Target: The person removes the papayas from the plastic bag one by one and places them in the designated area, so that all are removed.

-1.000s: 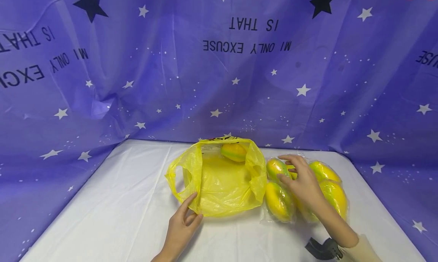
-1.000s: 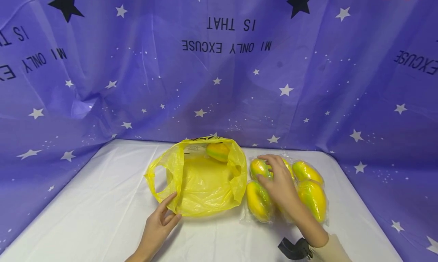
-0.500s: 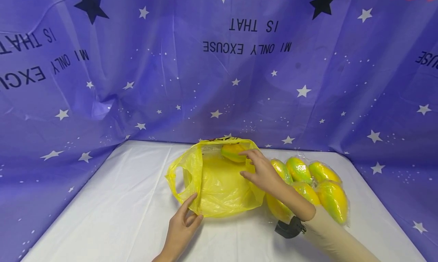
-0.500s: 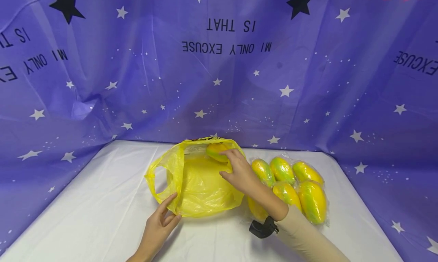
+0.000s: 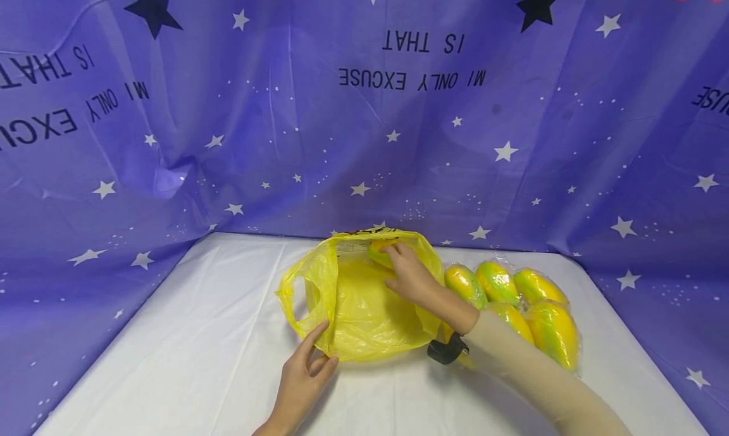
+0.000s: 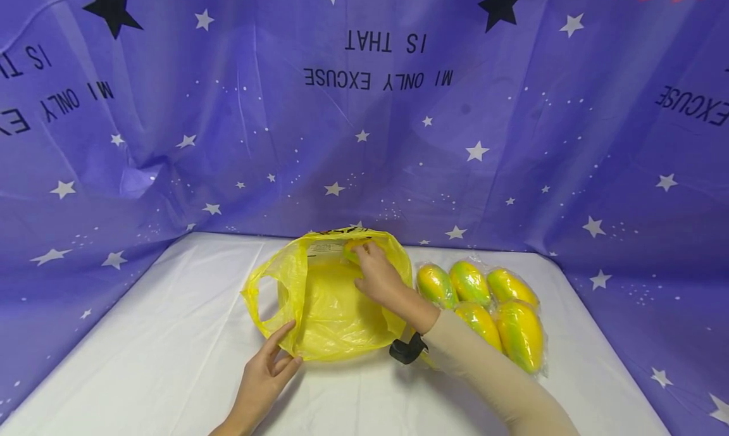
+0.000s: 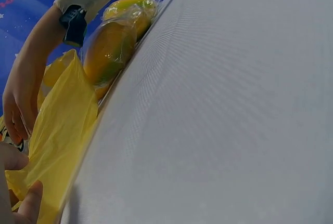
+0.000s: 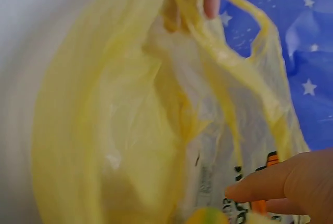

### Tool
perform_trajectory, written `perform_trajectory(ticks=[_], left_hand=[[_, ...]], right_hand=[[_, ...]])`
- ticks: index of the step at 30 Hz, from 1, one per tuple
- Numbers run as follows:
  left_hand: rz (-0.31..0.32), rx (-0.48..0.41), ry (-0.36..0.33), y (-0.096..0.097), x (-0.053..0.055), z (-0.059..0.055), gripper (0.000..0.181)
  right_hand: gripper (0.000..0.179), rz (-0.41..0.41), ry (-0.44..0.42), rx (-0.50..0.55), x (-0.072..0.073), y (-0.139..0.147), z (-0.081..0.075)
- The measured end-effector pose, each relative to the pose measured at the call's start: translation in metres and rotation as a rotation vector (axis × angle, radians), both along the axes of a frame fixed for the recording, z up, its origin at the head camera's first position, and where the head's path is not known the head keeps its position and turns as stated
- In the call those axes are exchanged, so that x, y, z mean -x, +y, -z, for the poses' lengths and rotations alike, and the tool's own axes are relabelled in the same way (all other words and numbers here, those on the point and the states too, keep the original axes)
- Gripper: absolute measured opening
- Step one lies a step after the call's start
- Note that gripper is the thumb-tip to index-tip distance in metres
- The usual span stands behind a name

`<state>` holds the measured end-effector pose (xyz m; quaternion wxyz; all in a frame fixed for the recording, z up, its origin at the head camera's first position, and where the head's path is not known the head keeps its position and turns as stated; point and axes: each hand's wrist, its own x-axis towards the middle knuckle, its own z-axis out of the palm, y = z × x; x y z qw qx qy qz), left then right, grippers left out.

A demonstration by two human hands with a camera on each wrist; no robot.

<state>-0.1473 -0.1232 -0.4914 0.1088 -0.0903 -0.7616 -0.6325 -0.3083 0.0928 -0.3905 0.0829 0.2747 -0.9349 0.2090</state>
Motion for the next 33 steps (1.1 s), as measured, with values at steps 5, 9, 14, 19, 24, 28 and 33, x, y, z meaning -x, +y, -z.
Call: perform_trajectory(ticks=[5, 9, 14, 19, 24, 28, 33], left_hand=[[-0.002, 0.001, -0.010, 0.000, 0.000, -0.001, 0.066], [-0.001, -0.008, -0.010, 0.001, 0.000, -0.002, 0.065], [0.011, -0.014, 0.022, 0.001, -0.001, -0.001, 0.064], [0.021, -0.043, 0.011, 0.001, -0.002, -0.002, 0.063], [0.018, -0.030, 0.015, 0.001, -0.002, -0.002, 0.063], [0.013, 0.004, 0.042, 0.001, -0.002, -0.001, 0.062], [0.012, 0.002, 0.042, 0.001, -0.003, -0.001, 0.061]], right_hand=[[0.066, 0.030, 0.031, -0.068, 0.009, -0.004, 0.008], [0.064, 0.053, 0.052, -0.095, 0.017, -0.007, 0.012], [0.059, 0.075, 0.083, -0.099, 0.025, -0.009, 0.016], [0.064, 0.077, 0.087, -0.104, 0.031, -0.009, 0.018], [0.064, 0.103, 0.095, -0.122, 0.034, -0.009, 0.020], [0.042, 0.116, 0.162, -0.160, 0.038, -0.009, 0.021], [0.029, 0.123, 0.222, -0.177, 0.041, -0.008, 0.019]])
